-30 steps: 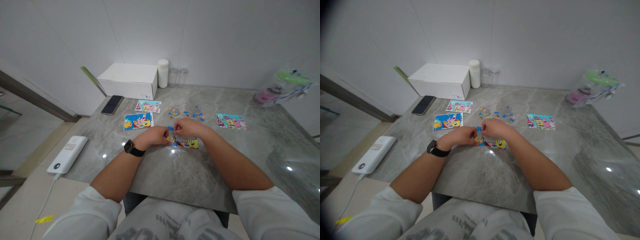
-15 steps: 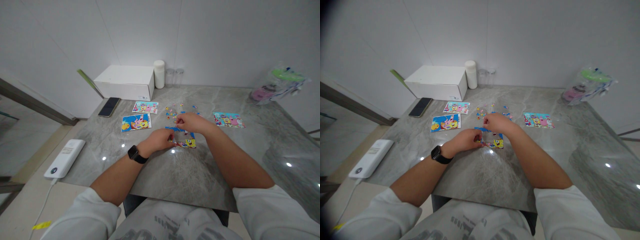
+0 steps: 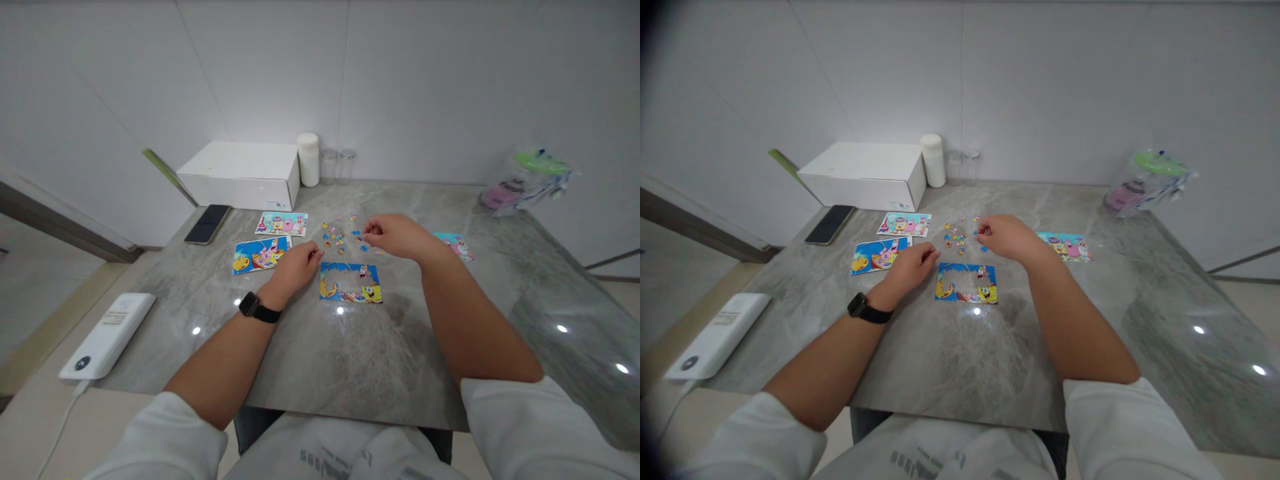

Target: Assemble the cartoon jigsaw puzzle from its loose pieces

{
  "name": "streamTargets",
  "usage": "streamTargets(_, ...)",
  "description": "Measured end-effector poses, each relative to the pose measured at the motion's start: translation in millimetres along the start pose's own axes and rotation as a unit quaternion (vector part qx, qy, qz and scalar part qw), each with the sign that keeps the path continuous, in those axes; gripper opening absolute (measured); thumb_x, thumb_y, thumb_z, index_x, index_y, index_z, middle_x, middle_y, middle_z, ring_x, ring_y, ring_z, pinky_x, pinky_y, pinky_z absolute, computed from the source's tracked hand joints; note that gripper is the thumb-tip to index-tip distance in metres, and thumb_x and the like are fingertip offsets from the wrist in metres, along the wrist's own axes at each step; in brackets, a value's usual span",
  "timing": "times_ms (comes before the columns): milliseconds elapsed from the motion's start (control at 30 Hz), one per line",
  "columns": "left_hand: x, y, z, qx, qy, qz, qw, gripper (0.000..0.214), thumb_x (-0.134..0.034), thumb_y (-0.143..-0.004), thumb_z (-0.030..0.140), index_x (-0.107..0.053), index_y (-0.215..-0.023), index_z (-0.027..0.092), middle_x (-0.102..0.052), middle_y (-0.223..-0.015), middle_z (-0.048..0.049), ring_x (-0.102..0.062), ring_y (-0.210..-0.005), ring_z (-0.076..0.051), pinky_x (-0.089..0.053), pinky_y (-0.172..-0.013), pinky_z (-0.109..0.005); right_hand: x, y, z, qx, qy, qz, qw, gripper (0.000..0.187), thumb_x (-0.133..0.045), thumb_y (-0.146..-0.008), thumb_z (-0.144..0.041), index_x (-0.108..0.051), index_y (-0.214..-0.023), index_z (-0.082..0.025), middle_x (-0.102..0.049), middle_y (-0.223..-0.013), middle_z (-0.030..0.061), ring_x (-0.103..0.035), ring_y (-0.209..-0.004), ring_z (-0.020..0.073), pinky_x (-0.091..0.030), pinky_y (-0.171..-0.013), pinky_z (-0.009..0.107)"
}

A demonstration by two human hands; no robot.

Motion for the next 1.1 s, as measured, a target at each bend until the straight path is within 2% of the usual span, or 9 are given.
streamTargets(100, -5.2, -4.7, -7.7, 0.020, 0.006, 0.034, 0.999, 0.043, -0.036, -0.107, 0.046, -0.057, -0.079, 0.021, -0.066, -0.079, -0.0055, -0.059, -0.075, -0.020, -0.037, -0.069, -0.032, 16.8, 5.8, 16.3, -0.027, -0.020, 0.051, 0.998, 0.024, -0.060, -0.094, -0.033, -0.077, -0.105, -0.019, -0.078, -0.093, 0.0056, -0.066, -0.078, 0.0182, -0.043, -0.071, 0.028)
streamTargets(233, -7.9, -8.7, -12.9, 0.023, 0.052, 0.062, 0.996, 0.043, -0.033, -0.107, 0.046, -0.051, -0.076, 0.022, -0.063, -0.077, -0.0038, -0.058, -0.074, -0.020, -0.038, -0.068, -0.031, 32.0, 12.8, 28.9, -0.044, -0.030, 0.103, 0.993, 0.024, -0.059, -0.095, -0.033, -0.076, -0.103, -0.019, -0.078, -0.093, 0.0063, -0.066, -0.077, 0.0181, -0.044, -0.070, 0.029)
streamTargets(467, -12.2, -9.7, -19.8, 0.035, 0.095, 0.089, 0.991, 0.040, -0.032, -0.106, 0.046, -0.050, -0.079, 0.023, -0.062, -0.076, -0.0029, -0.060, -0.075, -0.021, -0.042, -0.071, -0.033, 41.6, 17.1, 38.0, -0.073, -0.034, 0.130, 0.988, 0.022, -0.059, -0.095, -0.032, -0.076, -0.101, -0.019, -0.079, -0.095, 0.0075, -0.066, -0.080, 0.0186, -0.045, -0.072, 0.028)
streamTargets(567, -15.3, -10.8, -22.7, 0.034, 0.112, 0.101, 0.988, 0.038, -0.031, -0.107, 0.043, -0.055, -0.085, 0.022, -0.067, -0.083, -0.0043, -0.064, -0.083, -0.022, -0.047, -0.078, -0.034, 42.3, 16.6, 42.3, -0.078, -0.029, 0.143, 0.986, 0.024, -0.059, -0.095, -0.033, -0.076, -0.101, -0.018, -0.079, -0.096, 0.0077, -0.066, -0.081, 0.0189, -0.044, -0.072, 0.028)
streamTargets(700, -19.4, -12.8, -22.9, 0.021, 0.114, 0.105, 0.988, 0.034, -0.034, -0.107, 0.035, -0.064, -0.104, 0.021, -0.073, -0.104, -0.0081, -0.067, -0.102, -0.025, -0.051, -0.093, -0.038, 36.5, 11.4, 40.8, -0.075, -0.021, 0.128, 0.989, 0.024, -0.059, -0.096, -0.034, -0.076, -0.102, -0.018, -0.079, -0.096, 0.0075, -0.066, -0.080, 0.0181, -0.044, -0.071, 0.028)
streamTargets(867, -27.0, -14.7, -22.4, -0.063, 0.053, 0.088, 0.993, 0.037, -0.042, -0.102, 0.023, -0.065, -0.131, 0.018, -0.070, -0.117, -0.0114, -0.064, -0.111, -0.026, -0.050, -0.104, -0.042, 14.1, -3.0, 29.5, -0.051, -0.006, 0.076, 0.996, 0.023, -0.060, -0.096, -0.031, -0.077, -0.106, -0.019, -0.080, -0.099, 0.0069, -0.068, -0.084, 0.0183, -0.044, -0.073, 0.027)
streamTargets(1000, -32.2, -15.8, -25.3, -0.097, -0.011, 0.063, 0.993, 0.045, -0.044, -0.100, 0.016, -0.065, -0.139, 0.023, -0.065, -0.123, -0.0109, -0.060, -0.115, -0.026, -0.049, -0.105, -0.043, -4.7, -14.3, 25.3, -0.028, 0.014, 0.040, 0.999, 0.022, -0.061, -0.096, -0.029, -0.077, -0.106, -0.019, -0.080, -0.104, 0.0069, -0.068, -0.087, 0.0180, -0.043, -0.073, 0.027)
streamTargets(1100, -34.0, -16.1, -26.2, -0.104, -0.044, 0.048, 0.992, 0.050, -0.046, -0.098, 0.012, -0.065, -0.141, 0.026, -0.064, -0.130, -0.0106, -0.058, -0.118, -0.027, -0.048, -0.106, -0.045, -11.0, -18.0, 25.4, -0.024, 0.019, 0.030, 0.999, 0.021, -0.061, -0.095, -0.030, -0.077, -0.105, -0.020, -0.080, -0.104, 0.0067, -0.069, -0.088, 0.0181, -0.043, -0.073, 0.026)
Point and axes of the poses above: each hand's wrist, its own y-axis away from the middle knuckle, its own x-axis out of the back of the hand, z = x × y, the point moved 1 cm from there along -y, towards the middle knuckle
